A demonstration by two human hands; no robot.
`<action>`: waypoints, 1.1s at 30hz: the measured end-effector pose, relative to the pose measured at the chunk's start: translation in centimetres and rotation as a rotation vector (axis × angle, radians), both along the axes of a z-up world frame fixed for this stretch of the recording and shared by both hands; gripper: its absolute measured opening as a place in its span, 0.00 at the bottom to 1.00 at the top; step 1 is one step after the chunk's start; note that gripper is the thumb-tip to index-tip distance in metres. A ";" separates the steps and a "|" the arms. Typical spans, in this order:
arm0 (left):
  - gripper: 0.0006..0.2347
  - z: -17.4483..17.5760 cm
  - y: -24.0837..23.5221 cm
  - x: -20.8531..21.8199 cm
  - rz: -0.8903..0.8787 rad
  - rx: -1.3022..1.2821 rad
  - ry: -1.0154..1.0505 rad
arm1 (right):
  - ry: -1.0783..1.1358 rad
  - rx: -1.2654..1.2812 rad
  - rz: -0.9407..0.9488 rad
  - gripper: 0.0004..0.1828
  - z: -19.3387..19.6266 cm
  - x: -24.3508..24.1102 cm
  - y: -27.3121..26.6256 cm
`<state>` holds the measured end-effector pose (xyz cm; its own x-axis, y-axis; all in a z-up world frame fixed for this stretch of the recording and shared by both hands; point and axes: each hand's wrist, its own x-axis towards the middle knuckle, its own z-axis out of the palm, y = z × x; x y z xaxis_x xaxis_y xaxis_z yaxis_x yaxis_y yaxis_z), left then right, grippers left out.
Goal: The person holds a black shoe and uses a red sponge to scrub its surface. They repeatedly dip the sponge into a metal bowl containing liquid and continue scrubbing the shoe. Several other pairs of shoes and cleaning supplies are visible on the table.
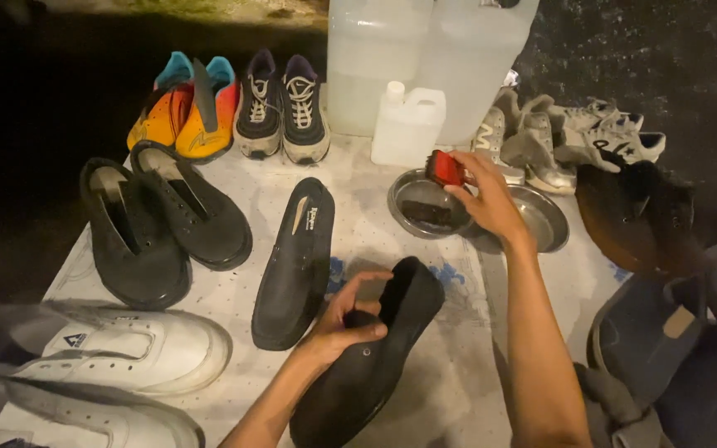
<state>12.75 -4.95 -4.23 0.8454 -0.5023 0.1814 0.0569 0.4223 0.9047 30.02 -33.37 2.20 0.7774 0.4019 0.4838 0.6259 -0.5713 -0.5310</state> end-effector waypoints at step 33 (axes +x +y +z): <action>0.35 -3.8 0.0 1.5 0.081 -0.033 -0.135 | -0.055 -0.038 -0.089 0.28 0.4 -0.1 0.2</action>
